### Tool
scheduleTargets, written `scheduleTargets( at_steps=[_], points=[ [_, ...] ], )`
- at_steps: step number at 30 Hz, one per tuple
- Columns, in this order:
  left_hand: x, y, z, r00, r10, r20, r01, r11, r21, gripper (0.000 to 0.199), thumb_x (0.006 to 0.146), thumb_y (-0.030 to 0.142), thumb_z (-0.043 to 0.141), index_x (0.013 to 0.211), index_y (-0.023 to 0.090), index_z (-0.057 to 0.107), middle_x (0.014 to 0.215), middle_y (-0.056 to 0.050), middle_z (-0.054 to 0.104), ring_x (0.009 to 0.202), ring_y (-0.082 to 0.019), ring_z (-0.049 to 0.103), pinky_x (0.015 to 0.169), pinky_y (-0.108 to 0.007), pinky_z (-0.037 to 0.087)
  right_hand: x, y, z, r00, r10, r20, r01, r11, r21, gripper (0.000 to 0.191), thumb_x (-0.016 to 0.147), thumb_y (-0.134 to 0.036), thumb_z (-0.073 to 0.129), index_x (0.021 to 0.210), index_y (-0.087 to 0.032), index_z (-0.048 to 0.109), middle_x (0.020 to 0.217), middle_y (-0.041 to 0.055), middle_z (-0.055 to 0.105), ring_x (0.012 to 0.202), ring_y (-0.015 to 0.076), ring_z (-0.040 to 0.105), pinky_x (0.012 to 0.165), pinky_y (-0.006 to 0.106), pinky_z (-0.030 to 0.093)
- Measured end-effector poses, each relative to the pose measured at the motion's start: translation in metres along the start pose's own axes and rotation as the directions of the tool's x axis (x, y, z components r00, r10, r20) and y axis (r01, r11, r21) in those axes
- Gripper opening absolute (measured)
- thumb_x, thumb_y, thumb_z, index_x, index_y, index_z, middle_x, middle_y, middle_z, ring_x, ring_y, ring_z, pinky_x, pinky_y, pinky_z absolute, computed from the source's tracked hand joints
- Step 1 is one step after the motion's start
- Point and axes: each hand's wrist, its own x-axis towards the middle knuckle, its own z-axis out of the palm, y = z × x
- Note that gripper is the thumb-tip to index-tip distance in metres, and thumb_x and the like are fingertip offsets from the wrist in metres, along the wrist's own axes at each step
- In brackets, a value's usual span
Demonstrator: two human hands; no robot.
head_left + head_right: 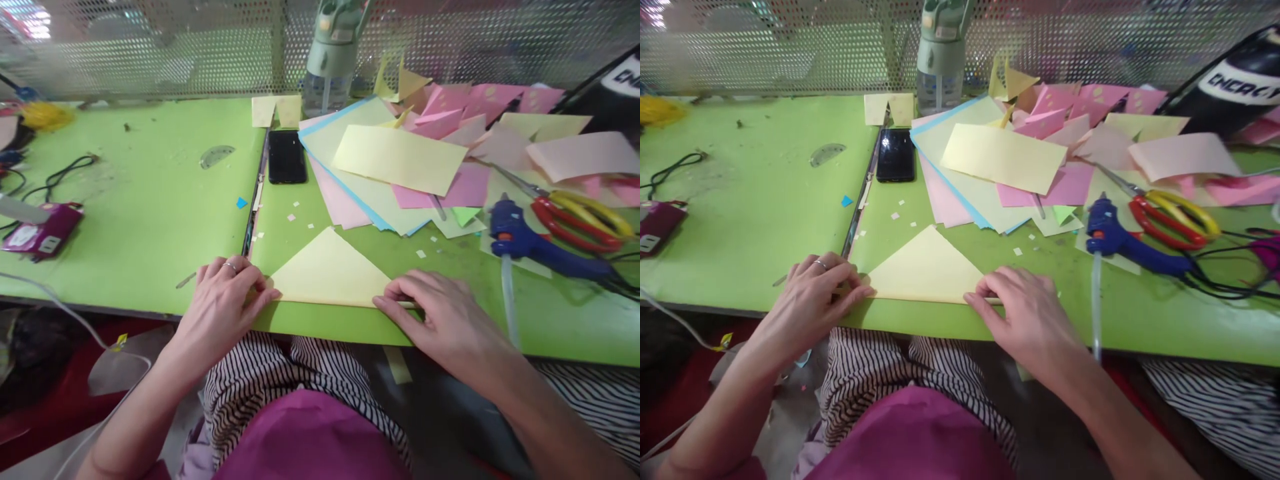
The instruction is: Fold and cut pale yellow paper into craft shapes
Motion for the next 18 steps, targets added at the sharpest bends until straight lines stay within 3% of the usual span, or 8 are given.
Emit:
scheduleTargets(
  at_steps=[6,13,18],
  points=[
    [-0.010,-0.011,-0.008,0.996,-0.088,-0.025,0.088,0.996,-0.004,0.021,0.094,0.038,0.054,0.087,0.021,0.063,0.100,-0.007,0.057,0.091,-0.024,0.046,0.085,-0.046,0.041,0.001,0.008,0.005,0.998,-0.045,-0.045,0.045,0.999,-0.018,0.043,0.094,-0.058,0.039,0.071,-0.026,0.057,0.068,0.0032,0.065,0.063,0.0223,0.060,0.060,0.037,0.035],
    [-0.013,-0.011,-0.010,0.996,-0.092,-0.002,0.092,0.996,-0.021,0.014,0.094,0.032,0.055,0.087,0.021,0.060,0.105,-0.007,0.054,0.096,-0.025,0.045,0.087,-0.047,0.041,0.006,0.013,0.005,0.993,-0.097,-0.065,0.097,0.995,0.000,0.044,0.092,-0.064,0.040,0.071,-0.029,0.058,0.065,0.0032,0.066,0.054,0.0239,0.058,0.054,0.039,0.033],
    [-0.012,-0.007,-0.010,0.994,-0.098,-0.041,0.101,0.991,0.084,0.012,0.091,0.032,0.059,0.089,0.021,0.061,0.109,-0.009,0.057,0.097,-0.027,0.045,0.084,-0.047,0.043,0.005,0.014,0.009,0.990,-0.103,-0.094,0.101,0.995,-0.027,0.045,0.093,-0.063,0.037,0.071,-0.029,0.056,0.065,0.0035,0.065,0.056,0.0261,0.059,0.054,0.039,0.033]
  ],
)
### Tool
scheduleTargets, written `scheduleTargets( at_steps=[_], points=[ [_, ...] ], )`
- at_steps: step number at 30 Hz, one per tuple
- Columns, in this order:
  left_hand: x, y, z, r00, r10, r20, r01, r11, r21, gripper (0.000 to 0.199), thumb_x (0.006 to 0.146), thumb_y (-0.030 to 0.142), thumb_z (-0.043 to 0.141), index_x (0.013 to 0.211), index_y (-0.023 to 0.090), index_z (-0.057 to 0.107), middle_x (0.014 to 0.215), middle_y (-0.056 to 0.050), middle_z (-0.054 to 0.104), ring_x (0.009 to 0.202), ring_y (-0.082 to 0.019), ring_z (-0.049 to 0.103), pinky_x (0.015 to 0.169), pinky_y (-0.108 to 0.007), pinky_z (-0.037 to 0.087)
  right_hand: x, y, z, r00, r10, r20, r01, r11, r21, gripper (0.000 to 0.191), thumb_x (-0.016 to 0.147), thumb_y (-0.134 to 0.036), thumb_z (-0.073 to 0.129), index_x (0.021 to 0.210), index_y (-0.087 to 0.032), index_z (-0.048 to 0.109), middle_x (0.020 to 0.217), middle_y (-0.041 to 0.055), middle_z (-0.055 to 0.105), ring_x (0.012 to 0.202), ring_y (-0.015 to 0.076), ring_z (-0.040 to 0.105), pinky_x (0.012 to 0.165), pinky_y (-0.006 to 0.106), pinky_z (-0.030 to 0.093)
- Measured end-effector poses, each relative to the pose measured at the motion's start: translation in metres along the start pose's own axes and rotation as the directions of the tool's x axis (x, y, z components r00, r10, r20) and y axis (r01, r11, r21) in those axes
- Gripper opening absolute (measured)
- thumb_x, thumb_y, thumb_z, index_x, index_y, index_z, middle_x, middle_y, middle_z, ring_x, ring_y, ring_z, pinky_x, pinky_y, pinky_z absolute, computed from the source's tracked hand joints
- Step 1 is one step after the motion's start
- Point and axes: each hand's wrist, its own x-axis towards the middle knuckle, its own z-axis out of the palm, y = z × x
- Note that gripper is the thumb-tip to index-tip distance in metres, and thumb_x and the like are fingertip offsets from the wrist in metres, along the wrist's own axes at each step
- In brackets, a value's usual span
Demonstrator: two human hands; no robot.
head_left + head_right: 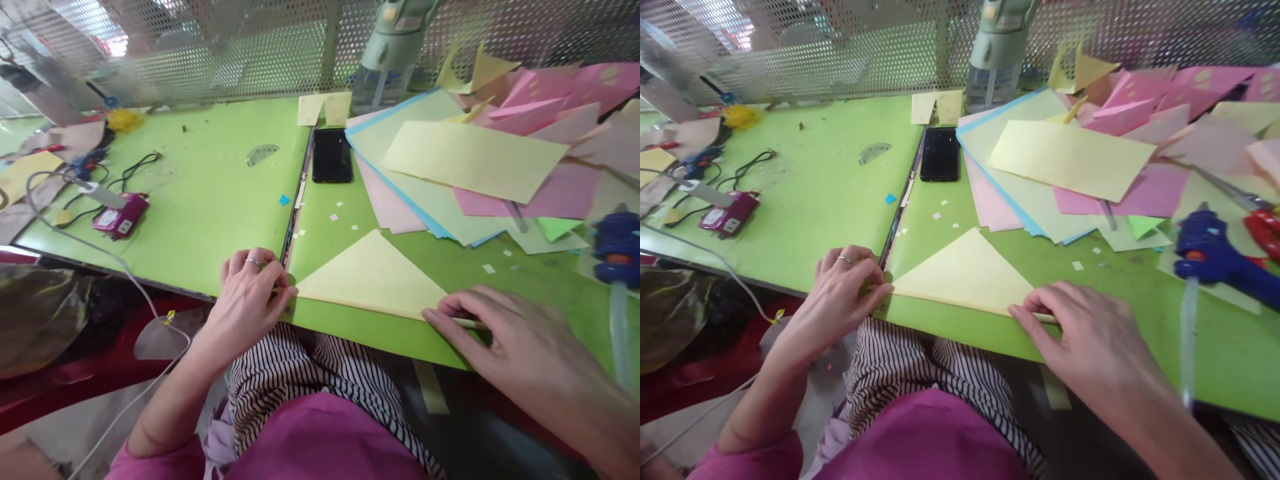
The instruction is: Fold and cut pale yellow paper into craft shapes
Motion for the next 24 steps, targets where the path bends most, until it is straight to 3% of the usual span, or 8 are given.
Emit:
scheduleTargets(
  at_steps=[2,4,7,9,16,24],
  points=[
    [-0.001,0.006,0.001,0.998,0.042,-0.048,-0.039,0.997,0.068,0.014,0.093,0.025,0.056,0.105,0.022,0.062,0.116,-0.011,0.058,0.103,-0.029,0.047,0.086,-0.048,0.045,-0.001,0.000,0.001,1.000,-0.002,-0.023,0.001,0.999,-0.034,0.046,0.093,-0.064,0.036,0.071,-0.028,0.055,0.066,0.0038,0.065,0.057,0.0267,0.059,0.055,0.038,0.032],
    [-0.005,0.017,0.004,0.977,0.202,-0.063,-0.192,0.972,0.133,0.035,0.094,0.014,0.049,0.127,0.022,0.055,0.130,-0.011,0.056,0.116,-0.029,0.047,0.093,-0.047,0.045,-0.001,-0.001,0.001,1.000,-0.008,-0.025,0.007,0.998,-0.056,0.046,0.093,-0.064,0.036,0.071,-0.028,0.055,0.067,0.0035,0.065,0.059,0.0266,0.060,0.056,0.038,0.032],
    [-0.011,0.036,0.013,0.865,0.501,-0.009,-0.493,0.853,0.170,0.045,0.096,0.010,0.038,0.141,0.015,0.045,0.145,-0.008,0.051,0.134,-0.024,0.042,0.109,-0.041,0.037,0.000,-0.005,-0.002,1.000,-0.004,0.002,0.004,0.997,-0.079,0.046,0.094,-0.061,0.036,0.071,-0.026,0.055,0.068,0.0028,0.066,0.062,0.0253,0.061,0.058,0.037,0.032],
    [-0.015,0.048,0.022,0.822,0.570,0.000,-0.561,0.809,0.176,0.044,0.099,0.014,0.035,0.142,0.010,0.044,0.148,-0.007,0.049,0.137,-0.021,0.041,0.115,-0.037,0.032,0.001,-0.008,-0.004,1.000,0.014,0.026,-0.012,0.996,-0.086,0.044,0.095,-0.058,0.036,0.071,-0.026,0.054,0.068,0.0028,0.066,0.064,0.0244,0.061,0.060,0.036,0.032],
    [-0.023,0.063,0.043,0.838,0.536,-0.102,-0.505,0.832,0.230,0.042,0.102,0.027,0.040,0.138,0.009,0.049,0.144,-0.007,0.054,0.133,-0.022,0.049,0.117,-0.039,0.032,0.000,-0.013,-0.009,0.996,0.054,0.074,-0.050,0.997,-0.055,0.038,0.095,-0.050,0.040,0.073,-0.024,0.056,0.071,0.0020,0.064,0.070,0.0217,0.061,0.066,0.036,0.034],
    [-0.026,0.060,0.050,0.855,0.513,-0.081,-0.488,0.847,0.210,0.049,0.101,0.039,0.040,0.139,0.008,0.049,0.146,-0.009,0.051,0.134,-0.023,0.047,0.117,-0.041,0.033,-0.004,-0.015,-0.009,0.994,0.074,0.086,-0.070,0.996,-0.050,0.030,0.096,-0.042,0.042,0.075,-0.023,0.055,0.073,0.0018,0.064,0.074,0.0200,0.059,0.070,0.035,0.033]
  ],
)
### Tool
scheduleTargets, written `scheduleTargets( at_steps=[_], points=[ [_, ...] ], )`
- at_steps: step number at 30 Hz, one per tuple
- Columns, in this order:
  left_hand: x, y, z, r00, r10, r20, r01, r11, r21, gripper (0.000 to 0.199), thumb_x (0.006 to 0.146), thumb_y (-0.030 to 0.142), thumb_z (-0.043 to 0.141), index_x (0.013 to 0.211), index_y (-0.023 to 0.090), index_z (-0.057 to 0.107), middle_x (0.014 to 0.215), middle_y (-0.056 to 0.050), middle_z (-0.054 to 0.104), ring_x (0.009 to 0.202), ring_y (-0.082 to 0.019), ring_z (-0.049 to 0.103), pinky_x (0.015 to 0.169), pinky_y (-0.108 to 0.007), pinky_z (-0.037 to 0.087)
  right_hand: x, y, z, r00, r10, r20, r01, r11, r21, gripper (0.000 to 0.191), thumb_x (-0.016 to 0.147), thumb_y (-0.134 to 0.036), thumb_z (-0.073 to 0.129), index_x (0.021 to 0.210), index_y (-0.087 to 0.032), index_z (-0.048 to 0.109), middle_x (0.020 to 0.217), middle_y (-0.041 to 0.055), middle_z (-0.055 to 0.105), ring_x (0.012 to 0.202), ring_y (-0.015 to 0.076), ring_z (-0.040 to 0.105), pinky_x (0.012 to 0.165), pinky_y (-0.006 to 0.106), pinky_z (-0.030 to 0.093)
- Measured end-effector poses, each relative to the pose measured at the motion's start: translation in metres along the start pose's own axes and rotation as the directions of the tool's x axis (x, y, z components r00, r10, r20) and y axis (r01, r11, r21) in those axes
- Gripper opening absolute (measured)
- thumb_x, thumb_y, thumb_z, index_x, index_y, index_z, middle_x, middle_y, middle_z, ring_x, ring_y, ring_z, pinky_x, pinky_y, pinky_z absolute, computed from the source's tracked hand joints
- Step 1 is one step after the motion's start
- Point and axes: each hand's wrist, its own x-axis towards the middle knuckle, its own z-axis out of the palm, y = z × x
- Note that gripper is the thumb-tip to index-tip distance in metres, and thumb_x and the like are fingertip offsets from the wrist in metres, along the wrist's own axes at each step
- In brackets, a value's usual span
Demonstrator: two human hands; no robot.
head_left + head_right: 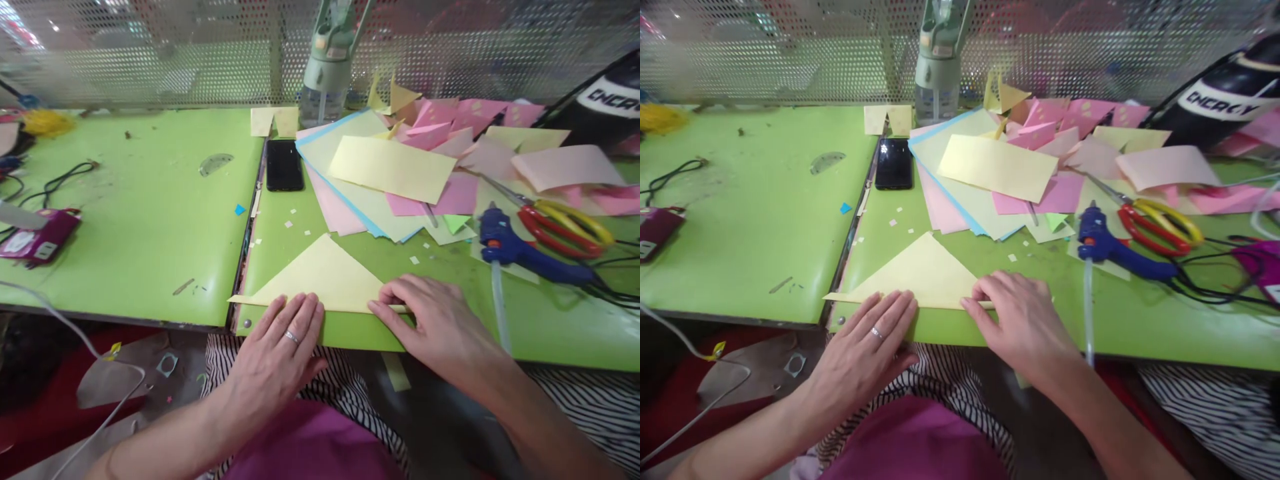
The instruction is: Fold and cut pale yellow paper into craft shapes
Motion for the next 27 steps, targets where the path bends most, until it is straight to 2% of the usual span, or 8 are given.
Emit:
scheduleTargets(
  at_steps=[5,11,22,27],
  points=[
    [-0.001,0.005,0.004,0.999,-0.018,-0.038,0.018,1.000,-0.011,0.050,0.100,0.041,0.042,0.136,0.007,0.051,0.141,-0.010,0.056,0.132,-0.023,0.049,0.118,-0.040,0.030,-0.002,0.000,0.001,1.000,0.030,0.004,-0.030,0.999,0.045,0.028,0.095,-0.041,0.045,0.075,-0.023,0.054,0.073,0.0010,0.063,0.073,0.0194,0.057,0.072,0.035,0.033],
    [0.001,0.018,0.007,0.995,-0.100,-0.024,0.101,0.995,0.005,0.066,0.094,0.063,0.041,0.141,0.018,0.048,0.139,-0.009,0.058,0.128,-0.027,0.052,0.114,-0.045,0.034,-0.008,0.005,-0.003,0.995,0.097,0.023,-0.098,0.994,0.045,0.027,0.093,-0.044,0.050,0.076,-0.023,0.056,0.078,0.0019,0.062,0.077,0.0209,0.056,0.073,0.036,0.034],
    [0.000,0.021,0.011,0.990,-0.129,-0.046,0.129,0.991,-0.020,0.064,0.095,0.058,0.046,0.141,0.013,0.049,0.137,-0.010,0.058,0.127,-0.027,0.051,0.120,-0.043,0.021,-0.024,0.013,-0.005,0.993,0.121,-0.005,-0.120,0.990,0.075,0.022,0.095,-0.038,0.047,0.080,-0.022,0.054,0.083,0.0036,0.057,0.083,0.0222,0.051,0.076,0.038,0.038],
    [0.001,0.021,0.010,0.989,-0.134,-0.064,0.133,0.991,-0.033,0.063,0.095,0.057,0.045,0.139,0.012,0.050,0.136,-0.011,0.059,0.126,-0.026,0.052,0.120,-0.042,0.021,-0.026,0.014,-0.005,0.993,0.115,0.000,-0.115,0.992,0.052,0.024,0.095,-0.038,0.045,0.079,-0.022,0.052,0.082,0.0037,0.056,0.081,0.0222,0.050,0.076,0.038,0.037]
  ],
)
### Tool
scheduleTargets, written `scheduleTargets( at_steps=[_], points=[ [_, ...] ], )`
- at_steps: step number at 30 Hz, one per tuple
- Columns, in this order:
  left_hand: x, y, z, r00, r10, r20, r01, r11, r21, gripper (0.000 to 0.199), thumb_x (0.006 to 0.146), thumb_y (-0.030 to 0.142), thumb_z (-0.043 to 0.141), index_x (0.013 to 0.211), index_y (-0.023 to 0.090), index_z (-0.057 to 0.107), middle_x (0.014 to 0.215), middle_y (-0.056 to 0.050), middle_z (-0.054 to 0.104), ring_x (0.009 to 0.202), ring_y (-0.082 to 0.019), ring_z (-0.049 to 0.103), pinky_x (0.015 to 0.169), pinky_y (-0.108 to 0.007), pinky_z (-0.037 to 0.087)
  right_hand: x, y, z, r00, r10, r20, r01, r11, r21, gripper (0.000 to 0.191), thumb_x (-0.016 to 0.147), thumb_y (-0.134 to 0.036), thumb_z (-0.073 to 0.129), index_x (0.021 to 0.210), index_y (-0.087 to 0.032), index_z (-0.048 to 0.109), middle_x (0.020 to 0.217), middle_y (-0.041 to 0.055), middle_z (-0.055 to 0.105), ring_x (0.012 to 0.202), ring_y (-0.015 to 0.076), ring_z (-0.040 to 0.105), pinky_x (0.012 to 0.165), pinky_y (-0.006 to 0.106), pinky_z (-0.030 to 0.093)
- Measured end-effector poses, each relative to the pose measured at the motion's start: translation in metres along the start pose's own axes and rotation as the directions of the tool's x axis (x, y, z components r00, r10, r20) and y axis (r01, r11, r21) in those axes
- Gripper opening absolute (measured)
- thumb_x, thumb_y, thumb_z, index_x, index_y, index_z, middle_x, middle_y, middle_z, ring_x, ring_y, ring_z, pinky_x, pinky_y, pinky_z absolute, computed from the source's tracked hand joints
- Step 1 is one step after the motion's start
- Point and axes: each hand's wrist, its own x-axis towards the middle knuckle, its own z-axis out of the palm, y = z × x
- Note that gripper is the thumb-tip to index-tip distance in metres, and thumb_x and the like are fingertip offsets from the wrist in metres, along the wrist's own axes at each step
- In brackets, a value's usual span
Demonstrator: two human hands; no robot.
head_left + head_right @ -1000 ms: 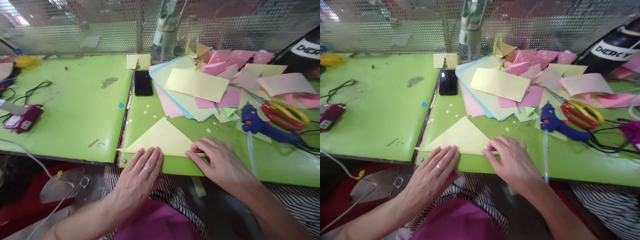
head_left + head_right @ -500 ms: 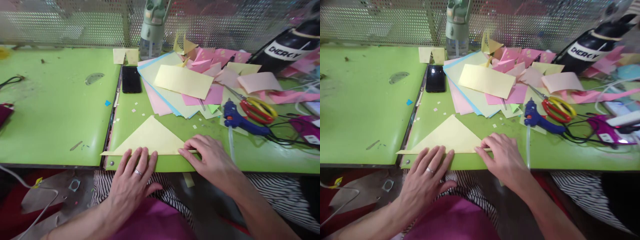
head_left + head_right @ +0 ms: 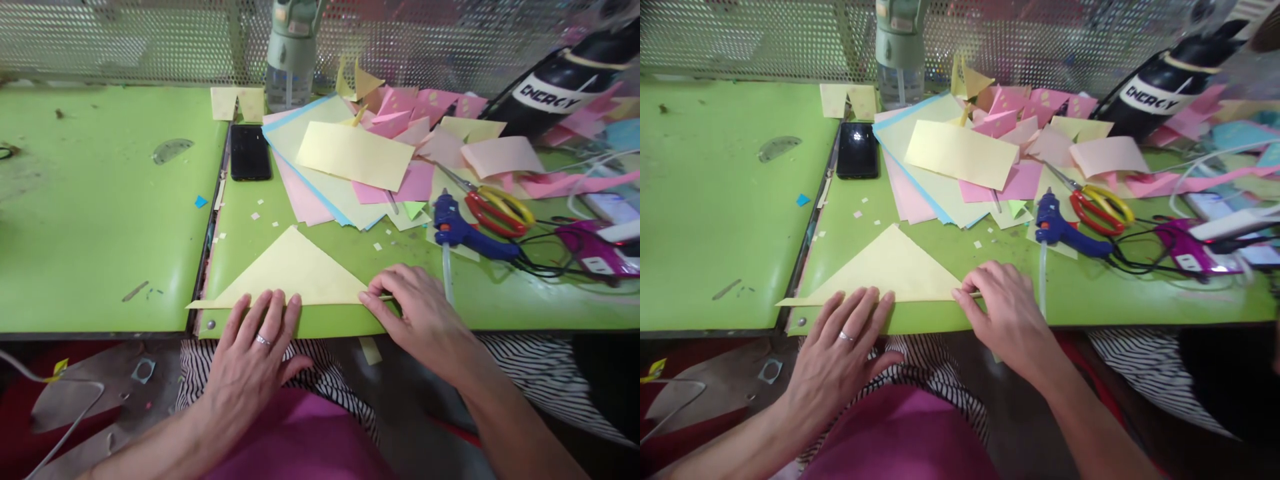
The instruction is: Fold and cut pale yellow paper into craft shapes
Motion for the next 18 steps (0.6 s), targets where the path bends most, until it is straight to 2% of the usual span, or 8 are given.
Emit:
scheduleTargets(
  at_steps=[4,10,18],
  points=[
    [0.0009,0.0009,-0.0028,1.000,0.000,0.007,-0.001,1.000,0.016,0.065,0.094,0.060,0.045,0.141,0.016,0.049,0.133,-0.011,0.061,0.123,-0.027,0.054,0.119,-0.044,0.024,-0.0031,0.0001,-0.0008,1.000,-0.005,-0.005,0.005,1.000,-0.029,0.023,0.096,-0.037,0.042,0.082,-0.022,0.053,0.084,0.0041,0.057,0.083,0.0222,0.050,0.078,0.039,0.037],
    [0.0007,0.0006,-0.0038,0.999,0.022,0.027,-0.023,0.998,0.055,0.061,0.095,0.055,0.048,0.142,0.015,0.048,0.134,-0.013,0.059,0.122,-0.029,0.054,0.116,-0.047,0.028,-0.0064,0.0018,-0.0029,0.999,0.043,0.016,-0.042,0.998,-0.050,0.026,0.096,-0.038,0.041,0.082,-0.022,0.056,0.086,0.0051,0.058,0.084,0.0224,0.051,0.080,0.040,0.038],
    [0.0005,0.0004,-0.0028,1.000,0.007,0.027,-0.008,1.000,0.027,0.061,0.094,0.056,0.050,0.141,0.018,0.049,0.134,-0.012,0.059,0.123,-0.029,0.053,0.116,-0.046,0.028,-0.0089,0.0048,-0.0024,0.999,0.031,-0.043,-0.037,0.989,-0.146,0.019,0.092,-0.035,0.045,0.080,-0.022,0.053,0.083,0.0053,0.057,0.081,0.0231,0.052,0.076,0.039,0.038]
  ],
)
